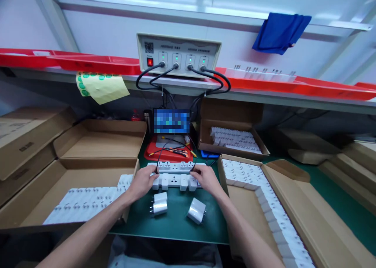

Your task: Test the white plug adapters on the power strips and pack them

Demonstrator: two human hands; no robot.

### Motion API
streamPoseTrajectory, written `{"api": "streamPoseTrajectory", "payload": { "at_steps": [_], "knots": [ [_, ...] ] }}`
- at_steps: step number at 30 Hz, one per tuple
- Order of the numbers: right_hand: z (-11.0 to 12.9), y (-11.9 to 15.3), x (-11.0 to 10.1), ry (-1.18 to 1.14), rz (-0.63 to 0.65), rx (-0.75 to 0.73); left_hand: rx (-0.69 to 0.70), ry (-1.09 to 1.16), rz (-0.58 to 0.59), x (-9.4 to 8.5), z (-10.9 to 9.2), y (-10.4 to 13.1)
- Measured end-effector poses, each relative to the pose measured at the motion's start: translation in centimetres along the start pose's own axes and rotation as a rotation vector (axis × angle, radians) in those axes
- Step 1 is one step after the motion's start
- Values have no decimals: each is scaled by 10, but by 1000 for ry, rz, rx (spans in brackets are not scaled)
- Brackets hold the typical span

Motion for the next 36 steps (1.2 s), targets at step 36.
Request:
{"api": "streamPoseTrajectory", "payload": {
  "at_steps": [36],
  "knots": [
    [-16,22,2,384,96,-7,86,-156,294,114,-61,-40]
  ]
}}
Point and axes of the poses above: each hand's wrist, its own y-axis away from the middle knuckle, its own x-axis out of the palm, z = x × y, the point moved 8 cm from there along -y, towards the middle knuckle
